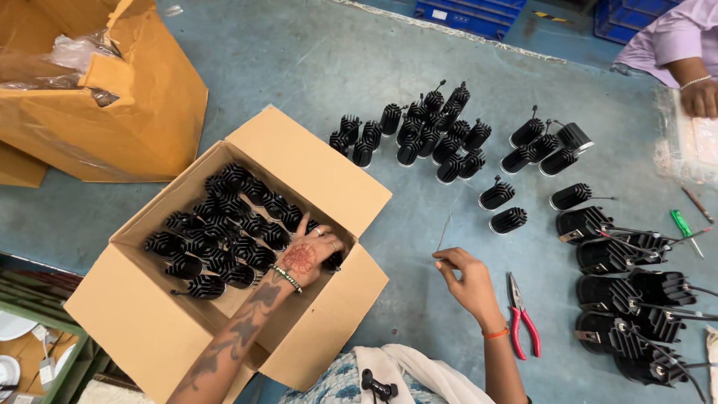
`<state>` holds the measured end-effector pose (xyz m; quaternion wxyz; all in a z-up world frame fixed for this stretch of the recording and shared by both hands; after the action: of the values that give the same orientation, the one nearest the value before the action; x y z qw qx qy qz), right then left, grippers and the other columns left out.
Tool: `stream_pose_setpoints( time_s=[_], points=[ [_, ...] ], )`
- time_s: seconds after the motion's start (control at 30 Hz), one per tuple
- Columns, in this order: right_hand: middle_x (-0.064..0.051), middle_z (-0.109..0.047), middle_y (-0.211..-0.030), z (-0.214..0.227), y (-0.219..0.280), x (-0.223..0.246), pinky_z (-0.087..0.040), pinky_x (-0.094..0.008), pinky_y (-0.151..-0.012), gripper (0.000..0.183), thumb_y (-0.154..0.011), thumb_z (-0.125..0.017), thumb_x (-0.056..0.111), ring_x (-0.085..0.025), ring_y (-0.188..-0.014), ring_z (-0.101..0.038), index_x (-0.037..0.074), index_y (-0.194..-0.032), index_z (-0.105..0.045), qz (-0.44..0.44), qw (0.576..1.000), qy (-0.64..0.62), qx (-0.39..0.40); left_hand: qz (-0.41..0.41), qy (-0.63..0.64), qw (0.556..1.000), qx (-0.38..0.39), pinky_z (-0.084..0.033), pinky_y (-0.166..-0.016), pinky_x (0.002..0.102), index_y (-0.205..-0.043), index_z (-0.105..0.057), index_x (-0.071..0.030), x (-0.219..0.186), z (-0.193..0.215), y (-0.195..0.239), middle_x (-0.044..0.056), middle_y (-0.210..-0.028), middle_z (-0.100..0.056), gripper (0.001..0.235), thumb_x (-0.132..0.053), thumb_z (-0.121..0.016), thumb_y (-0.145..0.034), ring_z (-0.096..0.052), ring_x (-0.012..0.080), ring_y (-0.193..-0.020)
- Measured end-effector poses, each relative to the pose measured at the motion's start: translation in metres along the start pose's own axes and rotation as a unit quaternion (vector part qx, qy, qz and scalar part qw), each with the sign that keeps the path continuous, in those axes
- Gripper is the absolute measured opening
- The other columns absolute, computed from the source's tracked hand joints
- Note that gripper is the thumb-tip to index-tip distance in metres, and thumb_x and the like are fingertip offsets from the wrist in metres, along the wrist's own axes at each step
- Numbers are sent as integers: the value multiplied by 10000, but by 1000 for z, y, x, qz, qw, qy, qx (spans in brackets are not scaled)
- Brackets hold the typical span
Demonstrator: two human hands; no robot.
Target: The person picks up black cylindrical components with fins from a table and places them into a cardboard box. They arrange the components in rows inside the box and occasionally move components on the table to organize them.
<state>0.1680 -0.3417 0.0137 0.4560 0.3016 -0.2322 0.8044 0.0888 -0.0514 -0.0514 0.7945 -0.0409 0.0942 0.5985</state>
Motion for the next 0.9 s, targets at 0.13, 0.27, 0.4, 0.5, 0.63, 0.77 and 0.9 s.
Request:
stream_pose_setpoints(
  time_s=[0.13,0.27,0.4,0.5,0.63,0.77,0.9],
  points=[
    [-71,-755,-975,-2,2,-3,-545,-339,-574,168,-880,-713,141,-203,-782,-735,84,-1030,-762,-14,1000,5,7,20,-34,999,3,-113,-1213,661,-1297,-558,-137,3,-2,-10,34,-1286,-627,657,-21,-761,-684,-479,242,-1338],
    [-80,-745,-969,-16,-1,5,-565,-330,-599,172,-882,-710,143,-203,-824,-755,78,-1035,-756,0,999,-14,28,46,-63,994,80,-77,-1232,693,-1291,-554,-157,3,4,-1,12,-1281,-626,593,-51,-758,-744,-449,234,-1386],
    [-75,-745,-989,-35,-4,16,-571,-333,-593,180,-876,-698,132,-207,-860,-763,77,-1040,-751,10,998,-24,63,94,-10,995,42,-65,-1206,706,-1238,-574,-152,8,35,21,14,-1270,-607,607,-128,-823,-684,-425,217,-1397],
    [-78,-751,-980,-50,-5,22,-568,-343,-611,180,-883,-697,136,-211,-866,-767,69,-1039,-756,6,995,-34,90,105,80,983,-126,-116,-1210,668,-1155,-630,-169,19,75,46,23,-1222,-636,571,-179,-859,-632,-466,240,-1371],
    [-93,-750,-992,-61,-11,40,-589,-335,-708,170,-892,-699,112,-228,-868,-763,40,-1037,-753,71,990,-45,110,107,112,970,-187,-133,-1218,642,-1135,-647,-171,26,92,60,31,-1209,-652,548,-202,-860,-631,-486,251,-1357],
    [-86,-751,-988,-66,-20,50,-594,-332,-685,160,-892,-702,92,-224,-865,-771,38,-1035,-751,62,989,-58,122,128,126,976,-124,-66,-1203,670,-1135,-654,-99,18,76,48,78,-1138,-662,561,-284,-861,-647,-490,262,-1301],
    [-67,-759,-1000,-71,-31,52,-554,-337,-495,163,-880,-688,80,-218,-851,-766,55,-1026,-754,5,989,-48,139,133,0,991,-11,-59,-1221,690,-1154,-626,19,-2,40,22,122,-1102,-663,606,-459,-789,-818,-448,287,-1348]
  ],
)
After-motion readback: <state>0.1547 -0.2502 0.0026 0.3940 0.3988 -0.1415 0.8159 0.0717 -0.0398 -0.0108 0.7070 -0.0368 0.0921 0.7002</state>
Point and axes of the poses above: each hand's wrist, its own y-axis away from the middle knuckle, its own z-axis out of the back of the hand, x = y × z, the point moved 7 cm from there along -y, towards the middle knuckle
